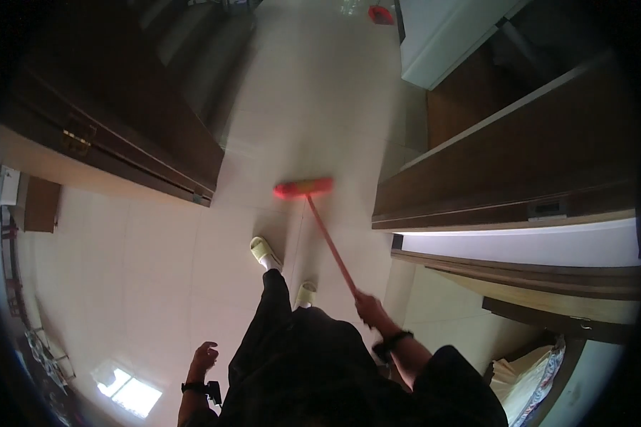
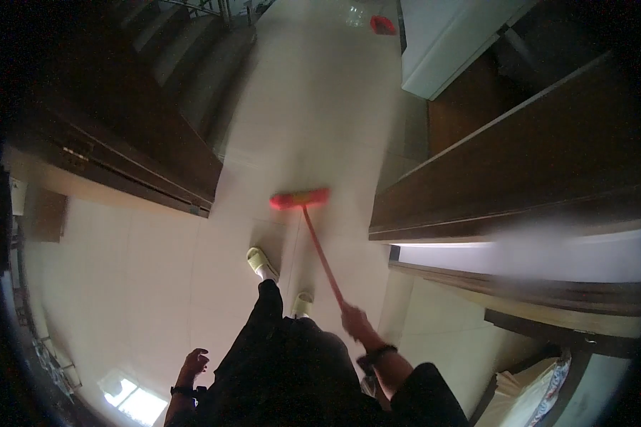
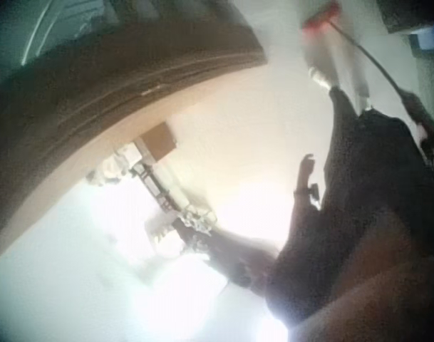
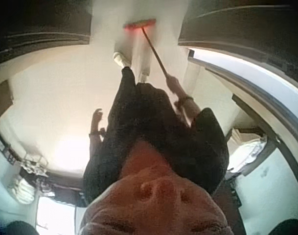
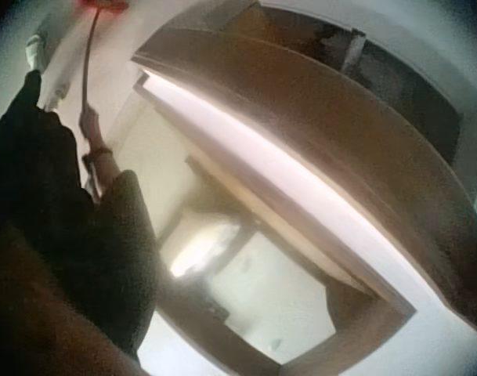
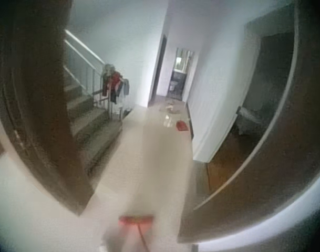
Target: The person sweeps debris into a pile in a hallway using a broom, then squats to pick up plastic bags and paper items by hand and places them into a larger plastic bag.
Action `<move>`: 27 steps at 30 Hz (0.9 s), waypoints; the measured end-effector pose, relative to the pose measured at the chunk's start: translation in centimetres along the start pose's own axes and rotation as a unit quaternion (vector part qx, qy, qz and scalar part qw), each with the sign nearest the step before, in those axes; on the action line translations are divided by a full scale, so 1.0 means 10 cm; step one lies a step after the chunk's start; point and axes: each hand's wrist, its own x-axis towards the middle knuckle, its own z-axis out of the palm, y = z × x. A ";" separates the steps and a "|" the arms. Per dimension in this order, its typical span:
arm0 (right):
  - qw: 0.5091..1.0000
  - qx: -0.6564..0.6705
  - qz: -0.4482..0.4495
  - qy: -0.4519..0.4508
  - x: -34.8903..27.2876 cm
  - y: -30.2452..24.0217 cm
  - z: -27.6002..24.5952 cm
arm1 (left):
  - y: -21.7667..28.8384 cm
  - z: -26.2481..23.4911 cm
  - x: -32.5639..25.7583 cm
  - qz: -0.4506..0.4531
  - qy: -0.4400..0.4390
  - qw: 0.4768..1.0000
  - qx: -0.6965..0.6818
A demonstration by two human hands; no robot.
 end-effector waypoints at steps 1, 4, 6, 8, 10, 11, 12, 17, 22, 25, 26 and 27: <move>1.000 -0.003 0.018 0.023 0.34 -0.10 -0.10 | -0.03 -0.10 0.04 0.003 0.002 1.000 0.012; 0.972 0.172 0.155 -0.030 1.20 -0.74 -0.81 | 0.11 -0.50 0.45 0.119 0.019 0.991 0.063; 0.957 0.249 0.150 -0.003 1.47 -0.96 -1.27 | 0.48 -0.61 0.70 0.113 0.054 0.987 0.099; 0.966 0.200 0.161 0.001 1.39 -1.05 -1.32 | 0.54 -0.88 0.91 0.105 0.103 0.985 0.092; 0.968 0.186 0.165 0.003 1.11 -0.74 -1.22 | 0.86 -1.00 0.92 0.148 0.095 0.984 -0.029; 0.978 0.145 0.145 0.027 0.88 -0.48 -1.16 | 1.16 -0.96 0.88 0.113 0.098 0.987 -0.050; 0.988 0.099 0.109 0.048 0.60 -0.24 -1.07 | 1.38 -0.88 0.83 0.076 0.104 0.989 -0.069; 0.963 0.132 0.233 0.001 -0.56 -0.28 -0.87 | 1.02 -0.59 0.75 0.081 0.066 0.992 -0.066; 0.967 0.100 0.228 -0.050 -0.54 -0.32 -0.90 | 0.73 -0.20 0.42 -0.006 0.027 0.999 -0.045; 0.941 0.216 0.257 -0.047 0.26 -0.05 -1.04 | 0.75 -0.23 0.12 -0.053 0.013 0.996 -0.075; 0.928 0.241 0.280 -0.041 0.59 -0.08 -1.24 | 0.86 -0.27 0.02 -0.065 0.010 0.996 -0.059; 0.918 0.285 0.274 -0.030 1.01 -0.20 -1.45 | 0.82 -0.34 -0.01 -0.070 0.023 0.996 -0.059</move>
